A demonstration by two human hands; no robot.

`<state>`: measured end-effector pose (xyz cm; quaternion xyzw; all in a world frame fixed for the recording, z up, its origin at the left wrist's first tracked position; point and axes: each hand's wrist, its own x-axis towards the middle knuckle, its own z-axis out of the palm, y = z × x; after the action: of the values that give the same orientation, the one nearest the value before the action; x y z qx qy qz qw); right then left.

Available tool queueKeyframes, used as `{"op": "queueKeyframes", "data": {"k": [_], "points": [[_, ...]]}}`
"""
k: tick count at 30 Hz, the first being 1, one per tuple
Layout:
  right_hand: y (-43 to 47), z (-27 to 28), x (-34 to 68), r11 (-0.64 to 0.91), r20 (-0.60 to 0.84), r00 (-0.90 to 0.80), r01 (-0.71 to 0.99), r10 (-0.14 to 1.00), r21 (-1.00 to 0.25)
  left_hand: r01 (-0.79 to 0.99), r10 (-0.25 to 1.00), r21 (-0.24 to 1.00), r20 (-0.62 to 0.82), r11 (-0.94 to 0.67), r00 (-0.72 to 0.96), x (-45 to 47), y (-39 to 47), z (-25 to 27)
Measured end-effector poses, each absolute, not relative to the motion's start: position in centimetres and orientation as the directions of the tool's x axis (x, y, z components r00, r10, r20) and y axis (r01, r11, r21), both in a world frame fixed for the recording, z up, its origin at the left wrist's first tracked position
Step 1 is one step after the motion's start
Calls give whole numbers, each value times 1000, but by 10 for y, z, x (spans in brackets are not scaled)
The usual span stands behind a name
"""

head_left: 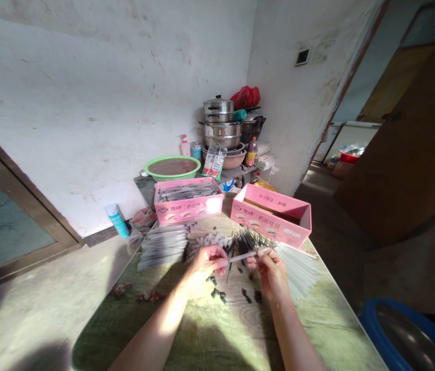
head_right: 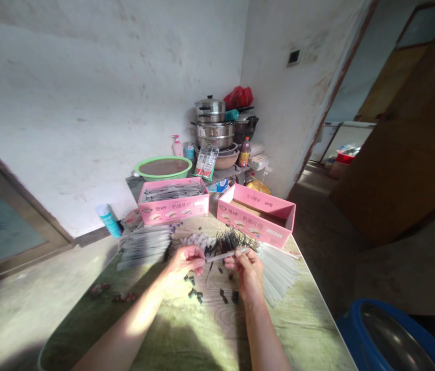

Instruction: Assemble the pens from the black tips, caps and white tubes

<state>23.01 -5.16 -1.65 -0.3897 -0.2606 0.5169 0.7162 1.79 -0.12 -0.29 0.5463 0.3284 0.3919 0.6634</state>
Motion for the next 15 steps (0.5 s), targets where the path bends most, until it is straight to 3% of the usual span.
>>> {"op": "queueKeyframes", "data": {"k": [15], "points": [[-51, -15, 228, 163, -29, 343, -517, 939, -841, -154, 900, 981, -39, 117, 434, 20, -2, -1]]}}
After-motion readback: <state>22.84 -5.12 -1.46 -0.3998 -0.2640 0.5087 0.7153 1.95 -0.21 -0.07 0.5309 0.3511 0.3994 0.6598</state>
